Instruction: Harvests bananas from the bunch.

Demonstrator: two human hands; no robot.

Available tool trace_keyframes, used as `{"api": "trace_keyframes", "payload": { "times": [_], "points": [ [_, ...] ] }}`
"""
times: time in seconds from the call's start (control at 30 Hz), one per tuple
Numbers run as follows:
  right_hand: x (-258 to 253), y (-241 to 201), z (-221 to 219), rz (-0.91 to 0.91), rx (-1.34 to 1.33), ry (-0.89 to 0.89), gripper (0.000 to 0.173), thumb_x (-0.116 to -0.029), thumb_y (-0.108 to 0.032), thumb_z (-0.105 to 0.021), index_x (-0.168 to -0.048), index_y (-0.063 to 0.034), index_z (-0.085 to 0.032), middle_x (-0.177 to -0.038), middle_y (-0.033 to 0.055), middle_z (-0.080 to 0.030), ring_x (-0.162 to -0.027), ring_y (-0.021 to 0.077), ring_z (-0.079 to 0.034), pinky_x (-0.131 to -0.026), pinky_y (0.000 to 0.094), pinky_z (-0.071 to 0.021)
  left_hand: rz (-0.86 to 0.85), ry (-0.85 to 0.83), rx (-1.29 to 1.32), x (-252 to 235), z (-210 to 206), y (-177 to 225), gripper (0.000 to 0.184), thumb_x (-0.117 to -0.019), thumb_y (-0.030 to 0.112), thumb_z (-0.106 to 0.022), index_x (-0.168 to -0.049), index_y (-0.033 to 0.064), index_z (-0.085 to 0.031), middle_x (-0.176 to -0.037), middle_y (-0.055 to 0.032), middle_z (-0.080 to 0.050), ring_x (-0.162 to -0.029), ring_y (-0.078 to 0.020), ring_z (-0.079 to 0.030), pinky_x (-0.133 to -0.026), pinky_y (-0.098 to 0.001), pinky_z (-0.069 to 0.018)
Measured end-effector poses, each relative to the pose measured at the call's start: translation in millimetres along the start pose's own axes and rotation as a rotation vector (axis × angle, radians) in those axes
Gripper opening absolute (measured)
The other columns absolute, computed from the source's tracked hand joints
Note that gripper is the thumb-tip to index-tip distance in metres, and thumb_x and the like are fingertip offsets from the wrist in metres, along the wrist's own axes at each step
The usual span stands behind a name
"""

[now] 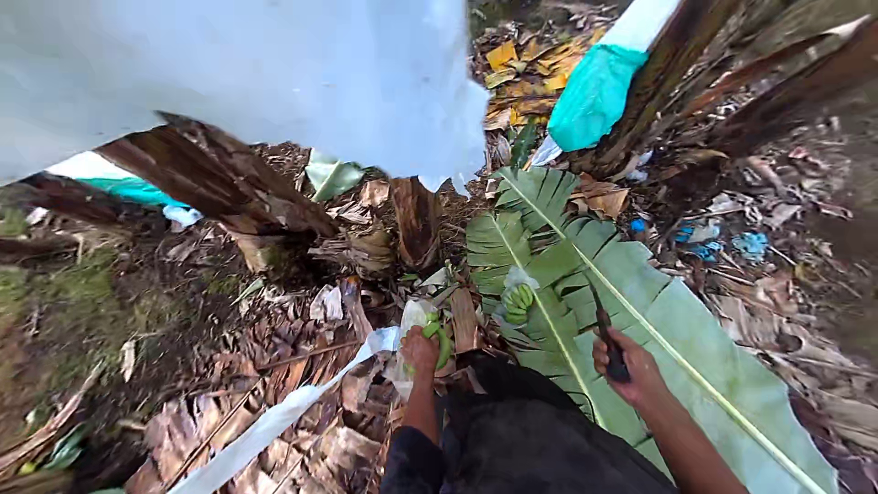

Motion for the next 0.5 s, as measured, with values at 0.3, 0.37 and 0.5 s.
{"api": "trace_keyframes", "payload": {
  "times": [0.3,0.37,0.5],
  "points": [
    [6.8,42.8,142.0,-0.056,-0.126,0.302,0.034,-0.1113,-0.035,-0.035,-0.108,-0.0090,-0.056,-0.063,0.0003,-0.054,-0.045,0.0106,-0.053,-0.040,0.0265,-0.0485,-0.023,-0.154,0.449,-3.0,-74.1,196.7,0.059,-0.0899,0.042,-0.076,-0.131,0.0018,-0.063,-0.126,-0.0224,-0.067,-0.118,-0.0373,-0.065,-0.101,-0.0580,-0.0517],
    [4.1,36.3,157.9,-0.024,-0.141,0.315,0.034,-0.1110,-0.035,-0.036,-0.106,-0.0097,-0.057,-0.063,0.0001,-0.054,-0.045,0.0106,-0.053,-0.040,0.0268,-0.0487,-0.032,-0.163,0.712,-3.0,-92.9,241.7,0.060,-0.0930,0.037,-0.076,-0.134,-0.0042,-0.058,-0.126,-0.0276,-0.065,-0.117,-0.0398,-0.064,-0.101,-0.0571,-0.0514],
    [0.1,21.4,182.0,0.020,-0.116,0.327,0.034,-0.1109,-0.036,-0.036,-0.108,-0.0104,-0.057,-0.064,-0.0003,-0.054,-0.045,0.0111,-0.053,-0.040,0.0277,-0.0495,-0.118,-0.323,0.595,18.9,-114.1,285.7,0.093,-0.0948,0.048,-0.070,-0.156,-0.0064,-0.026,-0.153,-0.0320,-0.043,-0.140,-0.0431,-0.047,-0.115,-0.0562,-0.0415]
  ]
}}
Point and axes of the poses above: each hand's wrist, its own x-axis away from the middle knuckle, its own z-axis out of the back of the hand, y = z × x, the point moved 5 cm from there along -x, towards the middle knuckle
